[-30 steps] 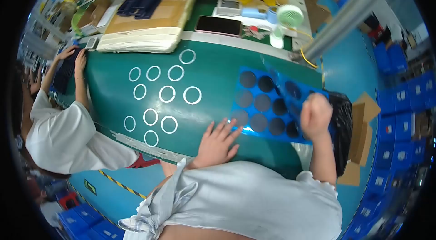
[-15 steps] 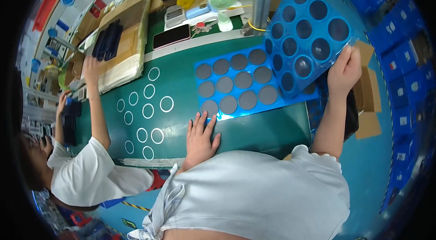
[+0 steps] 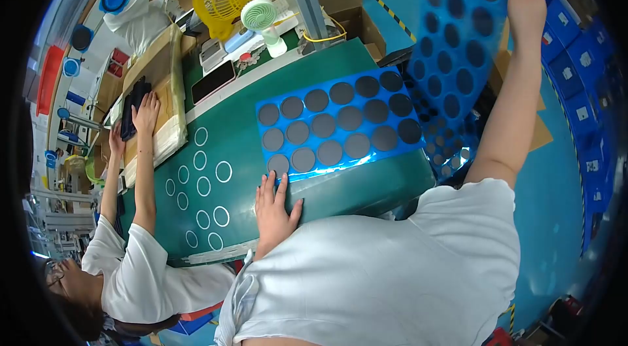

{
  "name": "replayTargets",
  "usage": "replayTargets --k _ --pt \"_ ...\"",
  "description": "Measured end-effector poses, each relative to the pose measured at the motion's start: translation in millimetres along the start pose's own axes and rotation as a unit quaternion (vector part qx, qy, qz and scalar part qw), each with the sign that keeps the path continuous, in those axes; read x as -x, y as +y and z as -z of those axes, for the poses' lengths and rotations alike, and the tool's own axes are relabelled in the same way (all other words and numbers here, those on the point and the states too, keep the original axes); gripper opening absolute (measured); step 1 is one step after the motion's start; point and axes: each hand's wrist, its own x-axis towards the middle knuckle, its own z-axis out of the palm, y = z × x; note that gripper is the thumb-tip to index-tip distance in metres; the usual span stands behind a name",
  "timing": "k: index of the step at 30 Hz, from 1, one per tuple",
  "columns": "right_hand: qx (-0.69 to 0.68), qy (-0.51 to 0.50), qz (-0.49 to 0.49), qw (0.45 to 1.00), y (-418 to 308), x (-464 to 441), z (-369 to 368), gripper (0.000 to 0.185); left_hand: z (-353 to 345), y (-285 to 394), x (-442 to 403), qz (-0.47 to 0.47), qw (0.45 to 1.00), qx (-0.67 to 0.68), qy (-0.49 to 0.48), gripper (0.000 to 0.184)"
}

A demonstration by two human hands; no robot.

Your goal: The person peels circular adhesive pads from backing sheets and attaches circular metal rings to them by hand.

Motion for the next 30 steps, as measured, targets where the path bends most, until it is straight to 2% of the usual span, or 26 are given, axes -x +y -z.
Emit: replayTargets --k 3,5,7,9,11,12,15,16,18,19,21,22,24,25,27,28,29,30 --pt "0.135 -0.045 0.117 0.983 0.8 -18.7 16.5 0.030 1.7 0.3 1.9 -0.010 1.000 -0.012 0.009 0.054" --pt "0.175 -0.087 0.182 0.964 -9.8 -19.0 27.3 0.026 4.5 -1.6 4.0 -0.032 0.998 -0.041 0.023 0.050" --pt "0.188 -0.065 0.262 0.944 -20.6 -9.8 33.3 0.022 11.8 2.9 1.2 -0.034 0.996 -0.078 0.021 0.045" --pt "0.207 -0.010 0.324 0.923 -33.2 2.7 37.6 0.020 14.7 9.5 -13.8 -0.138 0.986 -0.087 0.044 0.043" --pt "0.240 -0.045 0.288 0.926 -36.5 0.1 49.5 0.018 11.6 22.0 -33.9 -0.197 0.980 -0.021 -0.011 0.042" --pt "0.202 -0.049 0.293 0.933 -37.2 -2.8 52.3 0.019 4.8 27.3 -40.3 -0.230 0.972 0.010 -0.037 0.043" --pt "0.105 -0.071 0.296 0.947 -30.2 -17.6 57.8 0.021 -18.7 35.3 -55.8 -0.221 0.974 -0.036 -0.024 0.042" --pt "0.134 -0.124 0.209 0.961 -25.7 -22.9 63.8 0.025 -24.0 33.2 -62.3 -0.212 0.976 -0.046 -0.007 0.042" --pt "-0.018 -0.097 0.206 0.974 1.0 -29.3 60.2 0.026 -34.4 34.5 -70.3 -0.184 0.982 -0.031 -0.025 0.041" --pt "-0.015 -0.146 0.148 0.978 -21.6 -21.5 60.2 0.024 -34.7 37.2 -75.0 -0.172 0.985 -0.032 -0.009 0.041" --pt "-0.137 -0.133 0.173 0.966 -56.2 0.6 48.1 0.019 -34.8 41.0 -80.2 -0.152 0.987 -0.043 -0.023 0.040" --pt "-0.148 -0.135 0.180 0.963 -62.0 6.2 46.0 0.019 -35.8 42.1 -82.7 -0.141 0.989 -0.047 -0.026 0.040" --pt "-0.184 -0.194 0.147 0.952 -68.6 16.4 44.9 0.019 -34.6 40.2 -87.2 -0.127 0.990 -0.048 -0.022 0.039" --pt "-0.218 -0.238 0.164 0.932 -71.7 19.6 44.7 0.019 -33.2 38.0 -88.6 -0.124 0.991 -0.046 -0.026 0.039" --pt "-0.284 -0.258 0.146 0.912 -82.6 33.8 41.7 0.018 -30.5 31.7 -94.7 -0.121 0.991 -0.048 -0.031 0.039" --pt "-0.285 -0.251 0.175 0.908 -92.6 42.6 38.5 0.016 -31.5 27.3 -97.3 -0.127 0.991 -0.042 -0.028 0.039" --pt "-0.281 -0.234 0.163 0.916 -104.5 52.9 35.4 0.015 -29.6 24.6 -98.7 -0.133 0.990 -0.037 -0.025 0.039" --pt "-0.281 -0.280 0.193 0.897 -112.5 55.4 33.9 0.015 -26.8 21.9 -98.5 -0.135 0.990 -0.023 -0.032 0.039"
